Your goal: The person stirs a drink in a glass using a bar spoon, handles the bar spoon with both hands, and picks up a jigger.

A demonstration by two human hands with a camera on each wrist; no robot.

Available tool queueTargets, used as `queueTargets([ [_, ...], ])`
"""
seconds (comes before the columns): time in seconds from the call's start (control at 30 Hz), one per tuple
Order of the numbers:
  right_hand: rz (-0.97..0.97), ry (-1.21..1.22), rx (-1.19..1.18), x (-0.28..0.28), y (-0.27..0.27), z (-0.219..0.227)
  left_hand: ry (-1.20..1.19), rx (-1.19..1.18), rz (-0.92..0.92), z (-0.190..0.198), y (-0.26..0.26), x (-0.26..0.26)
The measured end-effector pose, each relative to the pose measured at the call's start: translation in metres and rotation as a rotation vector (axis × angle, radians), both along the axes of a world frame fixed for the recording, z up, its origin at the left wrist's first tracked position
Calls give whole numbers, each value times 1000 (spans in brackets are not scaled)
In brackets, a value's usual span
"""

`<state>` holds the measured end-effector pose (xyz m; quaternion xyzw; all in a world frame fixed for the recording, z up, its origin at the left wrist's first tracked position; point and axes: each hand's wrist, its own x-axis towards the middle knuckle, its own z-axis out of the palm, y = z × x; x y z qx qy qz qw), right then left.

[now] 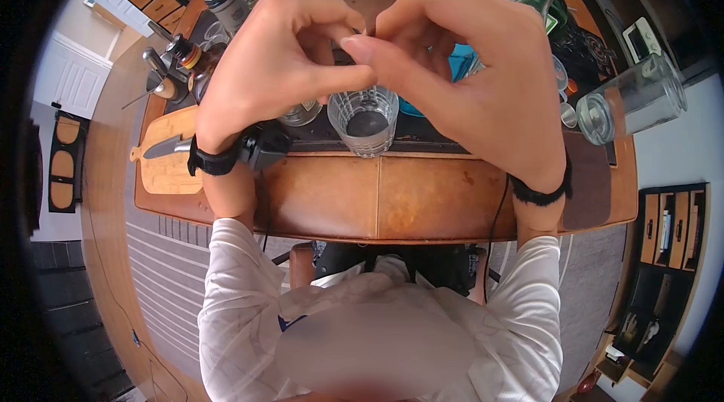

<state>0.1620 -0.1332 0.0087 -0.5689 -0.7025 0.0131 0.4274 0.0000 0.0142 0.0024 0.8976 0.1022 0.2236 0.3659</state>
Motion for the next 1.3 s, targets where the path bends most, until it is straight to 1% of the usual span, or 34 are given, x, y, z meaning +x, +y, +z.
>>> queueTargets([
  [0.13, -16, 22, 4, -2, -2, 1, 36, -92, -4, 1, -6, 1],
  [0.2, -1, 60, 26, -1, -3, 1, 28, -165, -75, -1, -8, 2],
  [0.23, 0, 59, 26, 0, -1, 0, 27, -165, -75, -1, -8, 2],
  [0.3, 68, 210, 27, 2, 3, -2, 44, -202, -140, -1, -9, 1],
  [0.33, 68, 209, 27, 3, 5, -5, 43, -201, -139, 0, -9, 0],
  [0.4, 134, 295, 13, 5, 7, -8, 51, -155, -145, 4, -9, -2],
  [0.43, 135, 294, 14, 6, 7, -8, 50, -154, -145, 3, -8, -3],
  [0.5, 167, 315, -65, 6, 8, -7, 2, 88, -223, 1, -4, -5],
  [0.63, 174, 317, -60, 5, 7, -6, -4, 142, -201, -2, 2, -3],
  [0.7, 119, 266, -77, 5, 6, -4, 5, 86, -169, -1, 5, -4],
  [0.83, 92, 241, -50, 4, 8, -5, -51, 54, -123, -7, 7, 0],
  [0.9, 43, 152, 22, 3, 7, -5, -80, 51, -65, -5, 5, 0],
  [0.93, 43, 153, 22, 3, 6, -4, -80, 51, -66, -3, 3, 0],
  [1.0, -6, 38, 13, 1, 1, 1, -41, 67, -41, 1, 0, 0],
  [1.03, -6, 39, 13, 0, 0, 1, -41, 67, -41, -1, 0, 1],
  [1.1, -37, 77, 23, -1, -1, 0, -144, 142, -70, -9, 1, 4],
  [1.2, -3, 108, 32, -1, -1, 1, -149, 181, -85, -8, -4, 3],
  [1.23, -2, 108, 32, -1, 0, 1, -149, 181, -84, -7, -5, 3],
  [1.3, 56, 203, 28, 1, 1, 0, -156, 90, -128, -7, -7, 2],
])
